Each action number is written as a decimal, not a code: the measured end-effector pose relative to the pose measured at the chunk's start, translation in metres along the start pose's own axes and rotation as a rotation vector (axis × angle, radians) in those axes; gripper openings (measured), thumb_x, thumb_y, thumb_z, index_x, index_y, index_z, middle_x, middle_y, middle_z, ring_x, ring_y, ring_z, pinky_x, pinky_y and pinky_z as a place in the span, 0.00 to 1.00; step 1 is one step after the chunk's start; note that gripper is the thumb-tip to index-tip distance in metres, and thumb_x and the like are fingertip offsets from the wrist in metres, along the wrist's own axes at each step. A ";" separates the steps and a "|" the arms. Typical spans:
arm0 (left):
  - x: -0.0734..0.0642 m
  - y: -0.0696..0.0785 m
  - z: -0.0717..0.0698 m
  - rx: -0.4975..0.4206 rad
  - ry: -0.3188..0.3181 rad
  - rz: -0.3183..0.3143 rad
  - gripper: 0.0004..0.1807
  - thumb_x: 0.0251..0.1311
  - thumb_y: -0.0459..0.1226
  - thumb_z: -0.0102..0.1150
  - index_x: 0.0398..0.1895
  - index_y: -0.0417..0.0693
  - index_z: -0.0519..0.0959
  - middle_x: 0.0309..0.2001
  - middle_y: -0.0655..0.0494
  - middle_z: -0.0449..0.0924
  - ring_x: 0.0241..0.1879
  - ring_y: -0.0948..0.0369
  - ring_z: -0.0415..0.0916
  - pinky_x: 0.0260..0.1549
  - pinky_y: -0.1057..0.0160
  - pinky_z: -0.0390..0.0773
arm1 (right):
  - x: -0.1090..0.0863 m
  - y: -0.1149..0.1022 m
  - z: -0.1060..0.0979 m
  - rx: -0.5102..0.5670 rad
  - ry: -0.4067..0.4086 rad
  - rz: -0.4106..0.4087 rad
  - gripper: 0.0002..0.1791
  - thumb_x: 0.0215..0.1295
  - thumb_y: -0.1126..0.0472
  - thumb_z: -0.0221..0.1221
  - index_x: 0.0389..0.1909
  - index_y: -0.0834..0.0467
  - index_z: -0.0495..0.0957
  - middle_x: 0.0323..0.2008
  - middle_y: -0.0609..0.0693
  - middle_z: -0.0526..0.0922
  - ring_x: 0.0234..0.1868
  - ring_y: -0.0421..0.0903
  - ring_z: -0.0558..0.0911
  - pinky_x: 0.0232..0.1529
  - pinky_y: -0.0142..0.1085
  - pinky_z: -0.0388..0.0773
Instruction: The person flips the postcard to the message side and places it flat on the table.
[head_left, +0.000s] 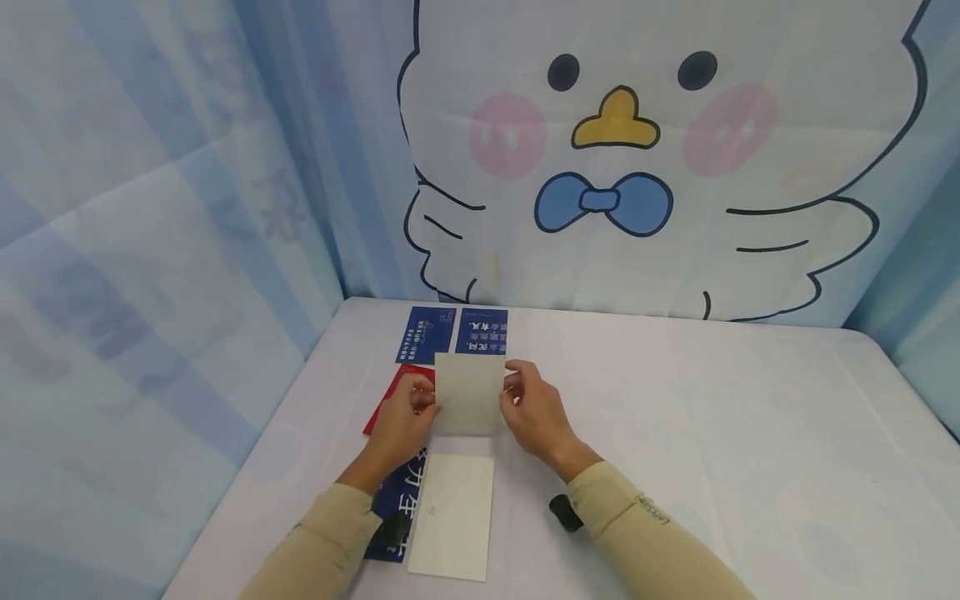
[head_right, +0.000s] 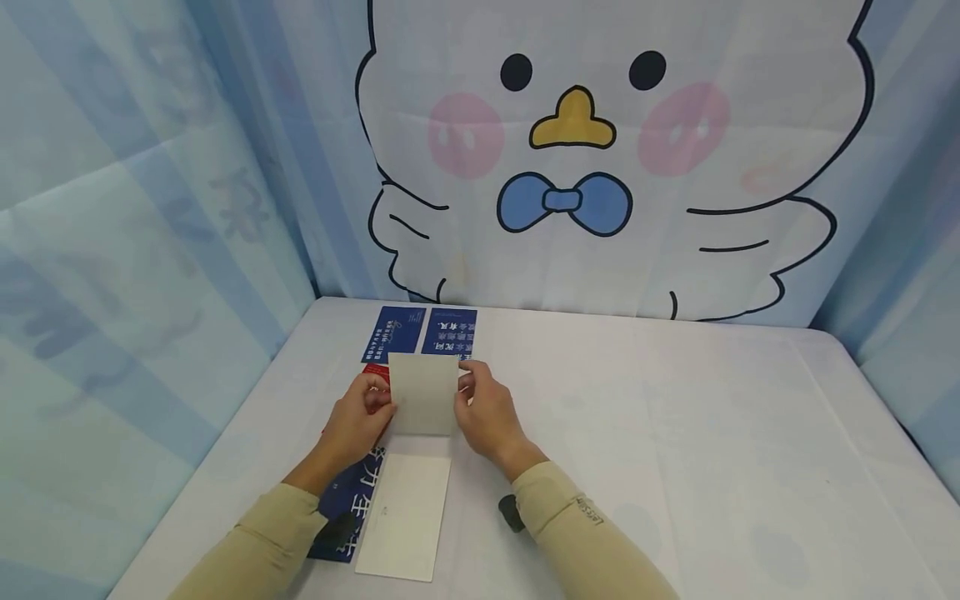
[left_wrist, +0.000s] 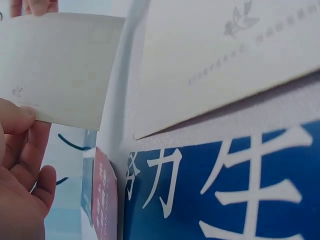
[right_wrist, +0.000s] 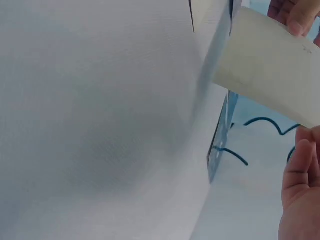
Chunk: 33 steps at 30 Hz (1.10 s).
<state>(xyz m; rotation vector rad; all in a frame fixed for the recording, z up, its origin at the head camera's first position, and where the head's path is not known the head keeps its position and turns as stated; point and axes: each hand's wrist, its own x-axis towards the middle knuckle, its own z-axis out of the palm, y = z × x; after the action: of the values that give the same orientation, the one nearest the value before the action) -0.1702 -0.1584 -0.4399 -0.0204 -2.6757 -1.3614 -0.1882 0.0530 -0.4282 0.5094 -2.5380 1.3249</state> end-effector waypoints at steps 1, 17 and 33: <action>0.000 0.001 0.000 -0.009 0.006 0.001 0.14 0.64 0.29 0.62 0.46 0.47 0.69 0.47 0.44 0.84 0.47 0.50 0.81 0.51 0.52 0.81 | 0.000 0.000 0.001 0.010 0.014 0.002 0.20 0.64 0.71 0.56 0.57 0.66 0.68 0.40 0.55 0.82 0.38 0.49 0.82 0.40 0.44 0.81; -0.006 0.001 0.006 0.040 0.025 0.065 0.17 0.64 0.30 0.62 0.56 0.42 0.80 0.49 0.48 0.78 0.46 0.54 0.76 0.49 0.55 0.82 | -0.004 0.006 0.003 -0.049 -0.092 0.006 0.19 0.62 0.73 0.58 0.55 0.71 0.76 0.50 0.63 0.74 0.41 0.50 0.81 0.41 0.40 0.82; -0.002 -0.004 0.011 0.171 -0.101 0.006 0.29 0.60 0.35 0.68 0.66 0.44 0.75 0.61 0.45 0.73 0.63 0.48 0.69 0.57 0.50 0.77 | -0.005 0.007 0.009 -0.132 -0.213 0.093 0.28 0.63 0.70 0.60 0.64 0.74 0.70 0.62 0.66 0.70 0.46 0.50 0.80 0.48 0.43 0.80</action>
<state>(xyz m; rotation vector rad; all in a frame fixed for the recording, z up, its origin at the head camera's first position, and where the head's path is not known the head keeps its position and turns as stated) -0.1700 -0.1524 -0.4499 -0.0820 -2.8641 -1.1543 -0.1867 0.0505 -0.4406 0.5371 -2.8313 1.1781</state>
